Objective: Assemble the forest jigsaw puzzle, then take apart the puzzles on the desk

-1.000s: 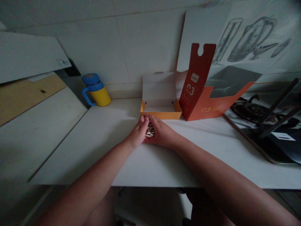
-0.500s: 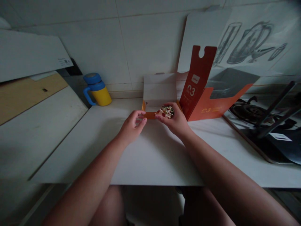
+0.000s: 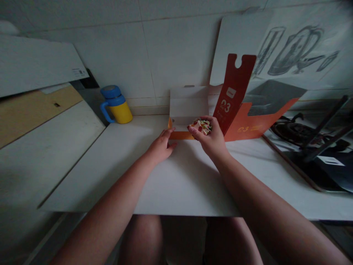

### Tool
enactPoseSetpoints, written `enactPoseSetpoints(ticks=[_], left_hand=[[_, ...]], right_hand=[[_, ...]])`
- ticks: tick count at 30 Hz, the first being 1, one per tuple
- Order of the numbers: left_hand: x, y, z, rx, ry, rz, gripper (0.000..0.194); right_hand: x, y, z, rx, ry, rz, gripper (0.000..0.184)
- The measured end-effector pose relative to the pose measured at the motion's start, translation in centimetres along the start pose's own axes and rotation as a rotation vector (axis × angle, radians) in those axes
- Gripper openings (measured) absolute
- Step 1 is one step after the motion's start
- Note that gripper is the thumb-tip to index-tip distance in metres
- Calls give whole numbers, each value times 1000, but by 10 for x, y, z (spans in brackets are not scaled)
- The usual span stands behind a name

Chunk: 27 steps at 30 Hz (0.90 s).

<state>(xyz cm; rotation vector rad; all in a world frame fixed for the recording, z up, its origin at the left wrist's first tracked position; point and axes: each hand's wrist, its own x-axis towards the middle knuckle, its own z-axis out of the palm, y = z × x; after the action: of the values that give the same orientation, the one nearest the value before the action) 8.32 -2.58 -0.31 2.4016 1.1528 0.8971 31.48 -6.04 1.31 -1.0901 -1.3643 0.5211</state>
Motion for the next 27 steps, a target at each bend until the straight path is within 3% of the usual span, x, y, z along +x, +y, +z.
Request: enactPoseSetpoints(ticks=[5,10,20,27], left_hand=[[0,-3,-8,112,-39,51,39],[-7,-1,-18,153,-84,58,18],[-11,1,-18,192,-111,102,20],[-10,-5,-15,239,32,-54,14]], right_hand=[[-3,-16,0,-136,84,-51,67],[-2,-14,-4,-315,67,-182,63],[-2,-20,-5,-464,-10,-290,58],[-4,-28,-4,-355,-184,-396,63]])
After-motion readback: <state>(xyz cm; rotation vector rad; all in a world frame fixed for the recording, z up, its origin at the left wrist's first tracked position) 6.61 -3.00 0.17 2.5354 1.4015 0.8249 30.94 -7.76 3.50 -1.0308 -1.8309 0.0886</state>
